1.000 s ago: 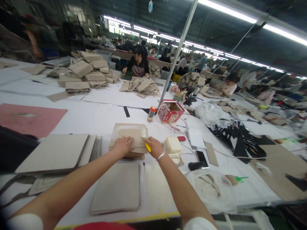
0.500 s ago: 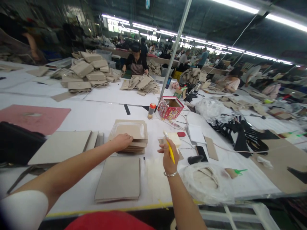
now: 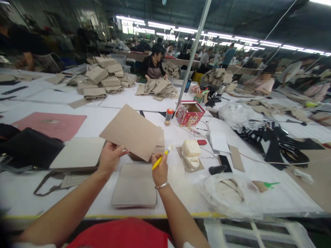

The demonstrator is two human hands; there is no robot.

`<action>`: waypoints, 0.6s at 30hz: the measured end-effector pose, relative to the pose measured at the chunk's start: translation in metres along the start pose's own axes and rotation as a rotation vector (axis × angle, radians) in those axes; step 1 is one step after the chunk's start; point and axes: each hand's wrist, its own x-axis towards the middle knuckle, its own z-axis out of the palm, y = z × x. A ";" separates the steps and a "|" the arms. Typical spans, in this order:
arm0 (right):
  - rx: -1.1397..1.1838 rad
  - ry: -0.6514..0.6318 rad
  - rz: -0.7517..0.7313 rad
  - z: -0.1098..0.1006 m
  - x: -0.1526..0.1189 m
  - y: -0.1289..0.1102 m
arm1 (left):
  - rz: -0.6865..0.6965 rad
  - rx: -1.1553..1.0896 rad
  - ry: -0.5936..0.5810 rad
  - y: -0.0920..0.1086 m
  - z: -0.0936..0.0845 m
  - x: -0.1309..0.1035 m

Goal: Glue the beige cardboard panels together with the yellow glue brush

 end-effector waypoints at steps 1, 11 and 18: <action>-0.013 0.040 0.016 0.002 0.000 0.002 | -0.065 -0.081 -0.025 -0.009 0.003 -0.009; -0.258 0.034 -0.051 -0.040 -0.038 0.041 | -0.370 -0.133 -0.010 -0.067 -0.038 -0.062; -0.567 -0.296 0.026 -0.038 -0.080 0.097 | -0.430 0.582 -0.204 -0.133 -0.105 -0.098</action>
